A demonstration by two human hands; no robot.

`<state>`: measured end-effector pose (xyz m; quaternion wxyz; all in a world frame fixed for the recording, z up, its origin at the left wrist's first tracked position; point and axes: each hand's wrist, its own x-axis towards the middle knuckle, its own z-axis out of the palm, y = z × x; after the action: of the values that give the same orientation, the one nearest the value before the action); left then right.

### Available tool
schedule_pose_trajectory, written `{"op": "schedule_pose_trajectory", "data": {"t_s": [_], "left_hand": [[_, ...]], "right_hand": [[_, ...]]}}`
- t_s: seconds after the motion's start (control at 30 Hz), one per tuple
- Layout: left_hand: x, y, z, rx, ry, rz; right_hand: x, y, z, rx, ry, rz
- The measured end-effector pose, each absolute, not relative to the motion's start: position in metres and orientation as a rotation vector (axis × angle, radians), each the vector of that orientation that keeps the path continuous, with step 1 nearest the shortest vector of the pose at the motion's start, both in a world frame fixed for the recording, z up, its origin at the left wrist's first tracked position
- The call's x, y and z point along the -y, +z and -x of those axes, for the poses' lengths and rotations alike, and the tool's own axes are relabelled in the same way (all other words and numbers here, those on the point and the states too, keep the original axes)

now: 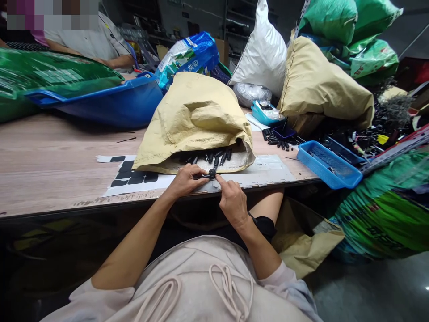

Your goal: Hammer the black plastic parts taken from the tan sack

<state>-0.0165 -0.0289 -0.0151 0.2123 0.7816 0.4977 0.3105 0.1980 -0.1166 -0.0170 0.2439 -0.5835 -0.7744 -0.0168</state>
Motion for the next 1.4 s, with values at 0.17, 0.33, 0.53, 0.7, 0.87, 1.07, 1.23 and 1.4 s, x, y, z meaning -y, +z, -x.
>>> {"op": "schedule_pose_trajectory", "data": {"t_s": [0.17, 0.33, 0.53, 0.7, 0.87, 1.07, 1.23, 1.4], "left_hand": [[0.031, -0.013, 0.015, -1.396, 0.854, -2.178], [0.032, -0.012, 0.014, -1.408, 0.851, -2.201], [0.031, -0.017, 0.015, -1.406, 0.843, -2.228], [0.029, -0.018, 0.017, -1.399, 0.900, -2.313], [0.054, -0.021, 0.017, -1.159, 1.273, -2.449], [0.107, -0.098, 0.002, -0.804, 0.965, -2.432], [0.089, -0.162, -0.001, -1.257, 0.477, -2.051], [0.075, -0.185, 0.006, -1.417, 0.237, -1.976]], "right_hand": [[0.108, -0.012, -0.211, 2.008, -0.110, 1.597], [0.081, -0.010, -0.236, 1.949, -0.334, 1.736], [0.064, -0.021, -0.239, 1.971, -0.423, 1.846], [0.069, -0.021, -0.231, 1.986, -0.424, 1.901], [0.071, -0.017, -0.227, 1.985, -0.382, 1.927], [0.072, -0.018, -0.224, 1.983, -0.371, 1.951], [0.072, -0.019, -0.224, 1.990, -0.396, 1.947], [0.072, -0.021, -0.225, 1.989, -0.421, 1.922]]}}
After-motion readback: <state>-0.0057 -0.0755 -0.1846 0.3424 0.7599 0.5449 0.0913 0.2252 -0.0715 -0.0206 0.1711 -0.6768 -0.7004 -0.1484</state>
